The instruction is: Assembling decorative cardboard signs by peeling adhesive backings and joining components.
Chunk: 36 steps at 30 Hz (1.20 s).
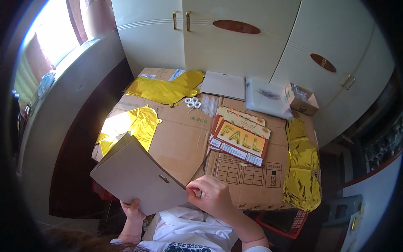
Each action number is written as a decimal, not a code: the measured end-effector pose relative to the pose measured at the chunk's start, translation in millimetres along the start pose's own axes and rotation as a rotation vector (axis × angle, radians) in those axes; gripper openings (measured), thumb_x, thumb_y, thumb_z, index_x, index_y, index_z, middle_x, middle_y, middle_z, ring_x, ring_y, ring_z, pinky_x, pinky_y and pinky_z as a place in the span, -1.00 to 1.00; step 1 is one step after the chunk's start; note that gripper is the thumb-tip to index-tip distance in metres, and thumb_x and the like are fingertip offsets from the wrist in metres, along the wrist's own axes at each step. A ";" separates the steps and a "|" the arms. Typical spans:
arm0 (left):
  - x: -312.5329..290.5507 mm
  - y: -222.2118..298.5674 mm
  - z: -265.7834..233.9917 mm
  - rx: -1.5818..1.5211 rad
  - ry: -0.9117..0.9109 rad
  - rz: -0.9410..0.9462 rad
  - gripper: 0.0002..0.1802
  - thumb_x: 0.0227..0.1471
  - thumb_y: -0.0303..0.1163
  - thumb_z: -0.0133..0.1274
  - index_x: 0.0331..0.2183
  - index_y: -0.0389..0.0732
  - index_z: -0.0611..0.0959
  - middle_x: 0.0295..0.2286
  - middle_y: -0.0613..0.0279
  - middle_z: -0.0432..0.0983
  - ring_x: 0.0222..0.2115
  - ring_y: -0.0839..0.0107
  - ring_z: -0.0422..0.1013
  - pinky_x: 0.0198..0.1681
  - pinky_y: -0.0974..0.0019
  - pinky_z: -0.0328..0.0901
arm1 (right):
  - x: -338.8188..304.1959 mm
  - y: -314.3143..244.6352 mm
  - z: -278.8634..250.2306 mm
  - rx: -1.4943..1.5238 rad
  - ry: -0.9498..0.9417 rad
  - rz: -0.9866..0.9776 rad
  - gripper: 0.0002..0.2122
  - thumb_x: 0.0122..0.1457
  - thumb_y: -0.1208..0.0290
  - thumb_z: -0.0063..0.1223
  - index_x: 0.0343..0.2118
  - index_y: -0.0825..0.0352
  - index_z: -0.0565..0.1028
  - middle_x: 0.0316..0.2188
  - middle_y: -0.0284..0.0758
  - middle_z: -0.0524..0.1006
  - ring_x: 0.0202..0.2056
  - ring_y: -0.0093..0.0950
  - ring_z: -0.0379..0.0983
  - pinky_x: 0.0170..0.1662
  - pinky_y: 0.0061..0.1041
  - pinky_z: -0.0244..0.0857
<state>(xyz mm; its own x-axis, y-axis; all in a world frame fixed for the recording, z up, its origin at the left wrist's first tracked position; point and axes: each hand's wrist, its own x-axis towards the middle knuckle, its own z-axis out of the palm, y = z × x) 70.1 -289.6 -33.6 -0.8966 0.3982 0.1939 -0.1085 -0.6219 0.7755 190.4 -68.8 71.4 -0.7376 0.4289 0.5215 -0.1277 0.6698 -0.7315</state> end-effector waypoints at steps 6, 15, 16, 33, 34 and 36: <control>-1.4 3.3 4.1 0.008 0.005 -0.003 -0.48 -0.21 -0.49 0.24 -0.13 -0.26 0.44 -0.26 0.15 0.47 -0.25 0.25 0.44 -0.18 0.20 0.37 | -1.4 -2.8 0.8 -0.047 -0.007 -0.048 -0.86 -0.22 0.64 0.19 -0.52 0.30 0.53 -0.60 -0.37 0.51 -0.61 -0.57 0.44 -0.57 -0.65 0.30; -3.3 5.7 3.9 -0.010 -0.009 0.016 -0.50 -0.19 -0.49 0.21 -0.13 -0.26 0.44 -0.25 0.16 0.46 -0.25 0.27 0.44 -0.17 0.20 0.37 | -5.6 -1.5 -0.3 -0.086 -0.034 -0.124 -0.84 -0.20 0.61 0.19 -0.47 0.30 0.55 -0.55 -0.38 0.53 -0.55 -0.50 0.47 -0.48 -0.59 0.37; -3.3 5.9 4.1 -0.008 -0.008 0.019 -0.50 -0.19 -0.49 0.21 -0.13 -0.26 0.44 -0.25 0.16 0.46 -0.25 0.27 0.44 -0.17 0.20 0.37 | -5.3 -2.1 -0.8 -0.077 -0.039 -0.125 -0.84 -0.20 0.61 0.19 -0.47 0.30 0.55 -0.55 -0.38 0.52 -0.55 -0.50 0.47 -0.48 -0.58 0.37; -12.9 14.2 -4.3 0.268 -0.133 0.260 -0.45 -0.23 -0.57 0.16 -0.10 -0.34 0.42 -0.19 0.12 0.43 -0.19 0.39 0.36 -0.08 0.31 0.25 | 5.3 -3.9 -1.9 -0.086 -0.117 -0.069 -0.88 -0.21 0.65 0.13 -0.54 0.32 0.54 -0.60 -0.35 0.48 -0.59 -0.53 0.42 -0.53 -0.60 0.32; -12.6 14.6 -5.2 0.287 -0.144 0.270 -0.46 -0.23 -0.57 0.15 -0.10 -0.34 0.42 -0.19 0.12 0.43 -0.19 0.39 0.36 -0.07 0.31 0.25 | 4.6 -3.3 -1.9 -0.020 -0.123 -0.011 -0.89 -0.20 0.66 0.13 -0.54 0.34 0.53 -0.60 -0.36 0.48 -0.60 -0.56 0.41 -0.54 -0.63 0.30; -13.7 7.6 -11.5 0.293 -0.075 0.258 -0.40 -0.22 -0.45 0.22 -0.08 -0.30 0.39 -0.19 0.14 0.42 -0.21 0.34 0.39 -0.11 0.24 0.32 | 3.3 -2.7 -1.5 0.111 -0.145 0.109 -0.91 -0.18 0.66 0.11 -0.54 0.36 0.53 -0.61 -0.37 0.48 -0.60 -0.63 0.39 -0.55 -0.68 0.26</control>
<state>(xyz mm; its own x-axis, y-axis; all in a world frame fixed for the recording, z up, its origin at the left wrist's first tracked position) 76.6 -307.6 -37.3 -0.8431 0.3091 0.4401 0.2533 -0.4936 0.8320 189.3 -68.2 75.7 -0.8379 0.3981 0.3734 -0.1079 0.5498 -0.8283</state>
